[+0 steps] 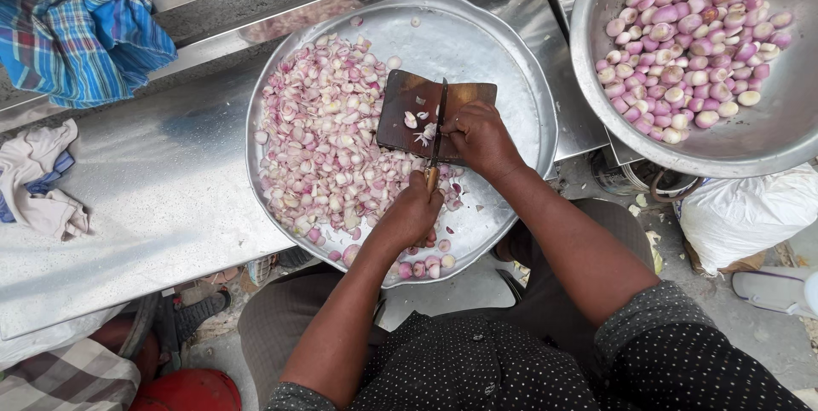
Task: The person chops shallots on a small wooden block placed inside a large metal tray using a knife, occasionally picking up more shallots from a separate large metal bowl.
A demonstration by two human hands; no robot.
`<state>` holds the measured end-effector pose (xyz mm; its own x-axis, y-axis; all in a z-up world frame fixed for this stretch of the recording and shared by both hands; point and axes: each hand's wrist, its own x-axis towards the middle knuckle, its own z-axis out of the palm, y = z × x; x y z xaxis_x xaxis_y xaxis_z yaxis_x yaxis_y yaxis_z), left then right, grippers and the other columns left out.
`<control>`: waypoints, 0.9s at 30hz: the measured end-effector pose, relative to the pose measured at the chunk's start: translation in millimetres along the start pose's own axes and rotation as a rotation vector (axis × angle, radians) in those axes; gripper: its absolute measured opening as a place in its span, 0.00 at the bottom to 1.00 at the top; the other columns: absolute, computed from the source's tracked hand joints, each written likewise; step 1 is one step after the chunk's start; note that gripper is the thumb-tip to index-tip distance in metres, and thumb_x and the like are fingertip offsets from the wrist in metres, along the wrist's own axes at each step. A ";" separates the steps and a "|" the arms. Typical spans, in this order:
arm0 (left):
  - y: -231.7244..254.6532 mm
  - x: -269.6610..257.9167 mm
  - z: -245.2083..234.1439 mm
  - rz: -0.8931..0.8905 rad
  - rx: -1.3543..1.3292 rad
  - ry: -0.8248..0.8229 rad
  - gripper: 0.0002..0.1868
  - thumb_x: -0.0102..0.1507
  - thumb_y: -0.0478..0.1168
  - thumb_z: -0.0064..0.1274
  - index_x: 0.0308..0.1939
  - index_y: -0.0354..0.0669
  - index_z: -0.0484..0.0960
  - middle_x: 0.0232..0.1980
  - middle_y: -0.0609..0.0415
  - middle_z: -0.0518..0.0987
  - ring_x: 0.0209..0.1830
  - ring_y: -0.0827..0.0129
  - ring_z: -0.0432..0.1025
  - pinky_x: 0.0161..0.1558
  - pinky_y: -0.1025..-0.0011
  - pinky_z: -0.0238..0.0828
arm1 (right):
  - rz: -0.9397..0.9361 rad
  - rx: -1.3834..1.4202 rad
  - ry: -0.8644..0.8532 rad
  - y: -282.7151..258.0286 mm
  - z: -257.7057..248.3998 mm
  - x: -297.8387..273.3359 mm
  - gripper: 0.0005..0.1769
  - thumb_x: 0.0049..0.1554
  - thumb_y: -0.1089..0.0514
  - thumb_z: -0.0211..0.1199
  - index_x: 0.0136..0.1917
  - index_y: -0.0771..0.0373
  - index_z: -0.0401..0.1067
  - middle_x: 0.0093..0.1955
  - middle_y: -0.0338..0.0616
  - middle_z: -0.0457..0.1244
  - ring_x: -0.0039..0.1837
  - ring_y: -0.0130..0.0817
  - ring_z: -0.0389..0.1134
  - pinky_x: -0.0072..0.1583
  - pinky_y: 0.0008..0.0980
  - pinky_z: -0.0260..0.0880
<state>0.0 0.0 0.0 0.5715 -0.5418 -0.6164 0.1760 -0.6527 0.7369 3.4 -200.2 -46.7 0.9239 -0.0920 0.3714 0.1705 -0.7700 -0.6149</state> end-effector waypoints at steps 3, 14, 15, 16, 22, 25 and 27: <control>-10.1 7.3 10.1 0.078 -0.066 -0.021 0.21 0.71 0.45 0.41 0.56 0.30 0.56 0.29 0.40 0.77 0.16 0.63 0.74 0.14 0.63 0.69 | 0.025 0.004 -0.012 1.4 0.8 0.2 0.06 0.52 0.70 0.69 0.40 0.61 0.78 0.41 0.43 0.69 0.51 0.39 0.70 0.65 0.41 0.66; -62.9 13.1 1.6 0.127 0.057 0.406 0.19 0.71 0.44 0.41 0.52 0.29 0.57 0.30 0.29 0.78 0.23 0.44 0.77 0.26 0.49 0.76 | -0.015 -0.018 0.046 -1.4 -1.2 1.0 0.05 0.53 0.70 0.68 0.42 0.65 0.74 0.43 0.46 0.67 0.52 0.46 0.68 0.61 0.43 0.66; -73.0 8.1 2.0 0.193 0.190 0.554 0.18 0.72 0.44 0.42 0.52 0.29 0.58 0.32 0.25 0.78 0.28 0.37 0.77 0.31 0.46 0.74 | -0.015 -0.017 0.053 -1.1 -0.9 -1.5 0.05 0.54 0.69 0.68 0.44 0.65 0.75 0.45 0.46 0.68 0.52 0.46 0.68 0.60 0.43 0.67; -83.0 -1.7 4.1 0.169 0.186 0.543 0.18 0.72 0.44 0.42 0.52 0.29 0.58 0.32 0.25 0.78 0.28 0.37 0.77 0.31 0.46 0.74 | 0.000 -0.008 0.034 -2.9 0.1 -5.3 0.05 0.54 0.69 0.68 0.44 0.65 0.75 0.45 0.46 0.68 0.52 0.46 0.68 0.60 0.43 0.67; -75.1 -47.9 -5.3 0.200 0.197 0.445 0.19 0.70 0.44 0.43 0.52 0.29 0.60 0.29 0.26 0.79 0.28 0.37 0.77 0.33 0.46 0.72 | 0.062 0.158 0.070 -32.4 -24.8 -9.0 0.09 0.59 0.67 0.66 0.54 0.67 0.74 0.48 0.48 0.67 0.53 0.44 0.68 0.55 0.40 0.70; -65.5 -74.1 -17.3 0.052 0.052 0.442 0.17 0.69 0.45 0.44 0.52 0.35 0.63 0.28 0.34 0.80 0.21 0.46 0.78 0.27 0.52 0.74 | -0.089 0.134 0.109 -52.2 -32.0 -39.1 0.10 0.60 0.68 0.66 0.56 0.67 0.75 0.54 0.51 0.68 0.58 0.45 0.68 0.58 0.40 0.71; -63.7 -87.7 -27.7 0.023 -0.033 0.451 0.17 0.69 0.46 0.45 0.51 0.35 0.64 0.27 0.40 0.79 0.18 0.56 0.77 0.23 0.58 0.74 | 0.084 0.170 -0.114 -60.2 -30.4 -59.7 0.07 0.62 0.64 0.67 0.54 0.63 0.76 0.52 0.48 0.69 0.56 0.41 0.72 0.57 0.38 0.73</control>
<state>-39.1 103.8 14.8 0.8663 -0.2661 -0.4227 0.1808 -0.6218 0.7620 -72.5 -167.5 -10.6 0.9683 -0.0717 0.2392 0.1382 -0.6441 -0.7524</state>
